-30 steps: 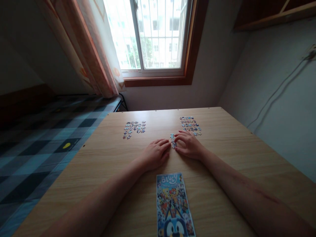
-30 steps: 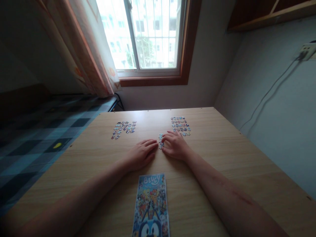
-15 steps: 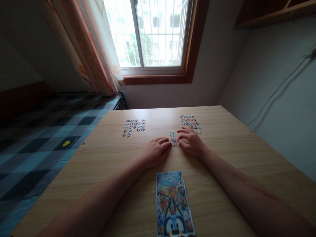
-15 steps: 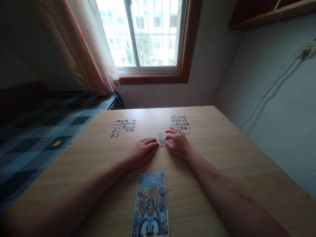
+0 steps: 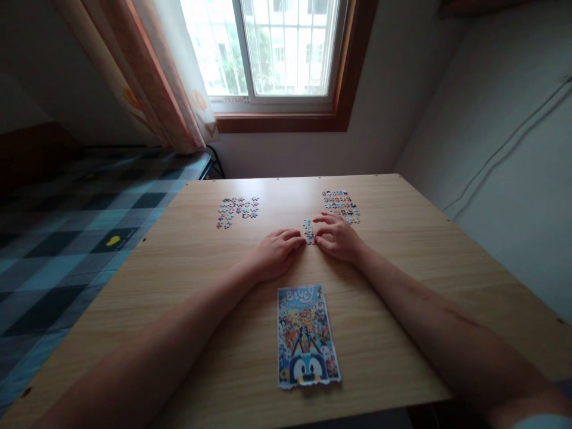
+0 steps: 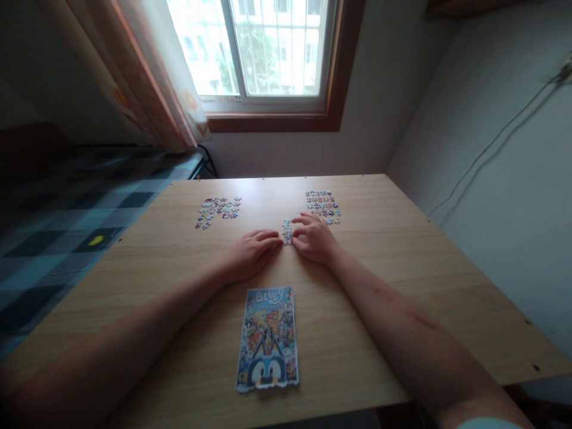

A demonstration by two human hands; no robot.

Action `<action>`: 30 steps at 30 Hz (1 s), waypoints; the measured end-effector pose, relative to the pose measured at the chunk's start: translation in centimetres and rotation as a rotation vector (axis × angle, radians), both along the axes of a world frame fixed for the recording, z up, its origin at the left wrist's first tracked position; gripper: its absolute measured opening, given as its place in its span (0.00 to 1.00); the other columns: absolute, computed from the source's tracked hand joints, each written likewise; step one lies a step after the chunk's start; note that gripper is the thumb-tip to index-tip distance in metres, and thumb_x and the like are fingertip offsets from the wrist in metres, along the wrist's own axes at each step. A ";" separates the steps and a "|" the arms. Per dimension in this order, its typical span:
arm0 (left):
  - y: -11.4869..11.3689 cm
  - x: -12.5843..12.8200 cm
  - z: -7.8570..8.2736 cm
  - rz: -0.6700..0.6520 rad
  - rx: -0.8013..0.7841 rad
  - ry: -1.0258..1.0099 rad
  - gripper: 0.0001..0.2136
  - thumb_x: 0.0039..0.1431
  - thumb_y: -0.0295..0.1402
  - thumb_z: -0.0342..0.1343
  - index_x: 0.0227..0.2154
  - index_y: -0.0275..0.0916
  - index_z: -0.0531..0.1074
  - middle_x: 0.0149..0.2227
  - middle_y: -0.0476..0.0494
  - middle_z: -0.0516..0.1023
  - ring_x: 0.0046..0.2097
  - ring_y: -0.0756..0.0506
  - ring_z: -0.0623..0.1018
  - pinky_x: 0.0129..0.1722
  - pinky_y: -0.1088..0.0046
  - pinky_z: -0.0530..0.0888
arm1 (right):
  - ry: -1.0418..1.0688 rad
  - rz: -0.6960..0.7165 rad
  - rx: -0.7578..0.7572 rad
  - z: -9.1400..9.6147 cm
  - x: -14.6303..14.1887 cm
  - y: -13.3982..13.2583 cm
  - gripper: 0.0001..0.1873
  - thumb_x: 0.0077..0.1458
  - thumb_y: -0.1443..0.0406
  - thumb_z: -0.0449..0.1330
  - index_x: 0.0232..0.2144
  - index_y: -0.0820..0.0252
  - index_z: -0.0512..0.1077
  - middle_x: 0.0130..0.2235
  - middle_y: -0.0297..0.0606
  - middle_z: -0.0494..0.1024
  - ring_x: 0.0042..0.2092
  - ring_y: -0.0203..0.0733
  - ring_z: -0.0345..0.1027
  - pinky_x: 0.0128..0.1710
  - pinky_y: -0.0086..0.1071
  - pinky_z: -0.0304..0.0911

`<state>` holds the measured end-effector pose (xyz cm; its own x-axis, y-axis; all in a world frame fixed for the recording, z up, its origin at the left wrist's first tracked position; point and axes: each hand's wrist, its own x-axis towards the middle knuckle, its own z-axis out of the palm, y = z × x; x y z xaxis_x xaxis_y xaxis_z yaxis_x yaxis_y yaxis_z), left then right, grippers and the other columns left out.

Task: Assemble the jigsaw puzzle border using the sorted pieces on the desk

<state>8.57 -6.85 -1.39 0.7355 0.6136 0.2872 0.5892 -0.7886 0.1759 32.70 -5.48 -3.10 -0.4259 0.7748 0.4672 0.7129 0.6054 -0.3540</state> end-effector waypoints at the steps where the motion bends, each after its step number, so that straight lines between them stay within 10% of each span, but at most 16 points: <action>1: 0.1 0.0 -0.1 -0.003 -0.001 -0.003 0.16 0.71 0.35 0.43 0.53 0.42 0.72 0.57 0.42 0.73 0.57 0.43 0.72 0.60 0.59 0.67 | 0.000 0.001 -0.001 0.0 0.0 0.0 0.06 0.54 0.63 0.62 0.28 0.54 0.80 0.53 0.36 0.76 0.62 0.54 0.60 0.64 0.57 0.52; 30: -0.7 -0.2 0.3 0.008 -0.041 0.002 0.16 0.70 0.34 0.43 0.55 0.42 0.71 0.58 0.42 0.72 0.59 0.42 0.70 0.61 0.58 0.65 | 0.051 0.033 0.015 -0.6 -0.1 0.1 0.05 0.53 0.64 0.61 0.27 0.54 0.78 0.52 0.38 0.77 0.61 0.54 0.62 0.63 0.57 0.54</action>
